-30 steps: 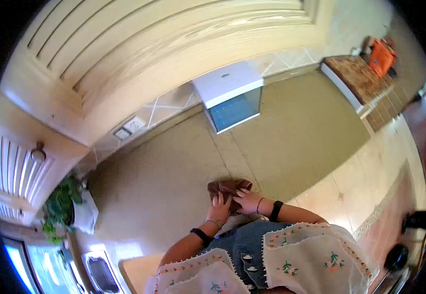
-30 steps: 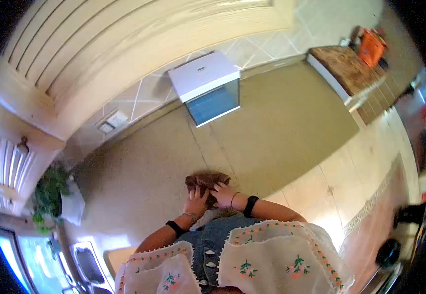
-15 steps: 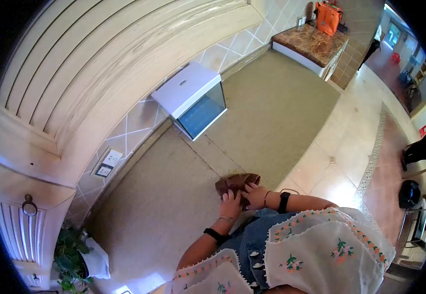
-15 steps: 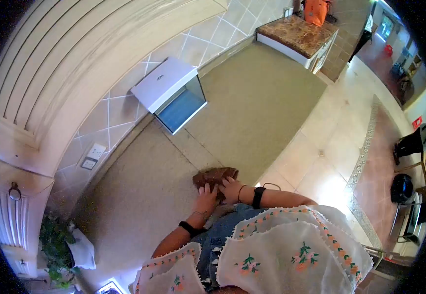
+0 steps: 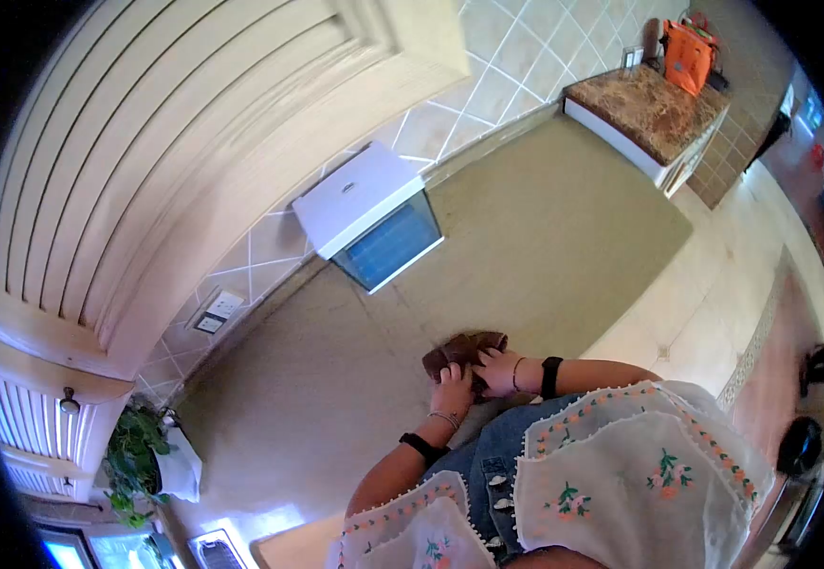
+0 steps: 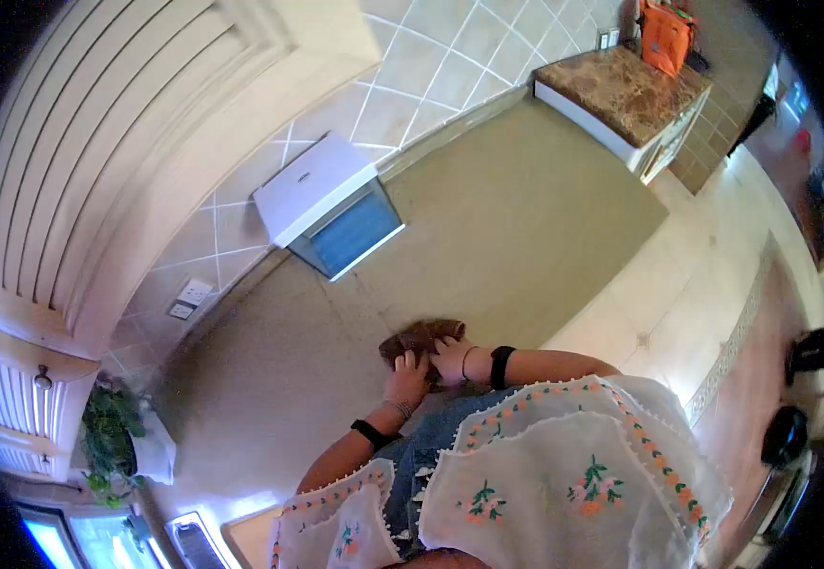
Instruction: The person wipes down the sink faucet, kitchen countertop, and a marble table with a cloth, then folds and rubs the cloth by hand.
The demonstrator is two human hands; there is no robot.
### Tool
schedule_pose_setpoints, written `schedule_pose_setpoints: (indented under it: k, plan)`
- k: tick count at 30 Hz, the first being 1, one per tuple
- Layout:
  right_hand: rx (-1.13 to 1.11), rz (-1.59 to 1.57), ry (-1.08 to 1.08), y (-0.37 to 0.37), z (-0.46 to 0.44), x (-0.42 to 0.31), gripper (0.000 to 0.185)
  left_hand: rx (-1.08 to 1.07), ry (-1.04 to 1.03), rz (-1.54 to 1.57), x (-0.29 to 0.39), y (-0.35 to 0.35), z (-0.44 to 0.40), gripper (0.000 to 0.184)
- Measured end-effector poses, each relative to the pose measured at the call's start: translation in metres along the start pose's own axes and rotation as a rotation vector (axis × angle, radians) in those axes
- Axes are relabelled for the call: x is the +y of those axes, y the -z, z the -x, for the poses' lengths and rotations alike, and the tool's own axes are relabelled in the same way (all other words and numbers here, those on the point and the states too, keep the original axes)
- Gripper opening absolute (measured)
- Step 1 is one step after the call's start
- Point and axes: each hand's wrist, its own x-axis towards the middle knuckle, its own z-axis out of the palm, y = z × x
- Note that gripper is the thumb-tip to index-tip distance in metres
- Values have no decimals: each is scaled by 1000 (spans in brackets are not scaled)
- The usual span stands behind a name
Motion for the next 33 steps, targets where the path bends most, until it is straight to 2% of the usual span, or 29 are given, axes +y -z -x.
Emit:
schedule_pose_setpoints:
  k: [1, 2, 3, 5, 7, 9, 14, 19, 22, 29, 33]
  plan:
    - [68, 41, 0, 1, 7, 23, 69, 19, -10, -25, 12, 3, -21, 54]
    - [118, 12, -15, -2, 14, 44, 69, -79, 13, 6, 28, 3, -41, 50]
    - [94, 30, 8, -2, 24, 67, 69, -81, 45, 26, 45, 6, -57, 50]
    - [174, 5, 12, -2, 36, 105, 70, -6, 70, 33, 76, 12, -84, 50]
    - [130, 36, 79, -1, 54, 139, 69, -41, 141, 62, 101, 17, -107, 49]
    - [143, -58, 44, 5, 70, 164, 67, -7, 118, 34, 123, 17, -125, 51]
    - [99, 92, 202, 1, 79, 205, 62, -93, 237, 41, 162, 23, -137, 59]
    - [-32, 39, 226, 35, 67, 207, 39, -241, 242, 198, 153, 42, -140, 66]
    - [-56, 39, 250, 53, 56, 209, 31, -231, 230, 190, 147, 33, -144, 65]
    - [-98, 143, 149, 75, 29, 203, 28, -263, 206, 144, 129, 45, -167, 63]
    - [-141, 137, 77, 89, 2, 199, 29, -298, 299, 213, 106, 55, -182, 61]
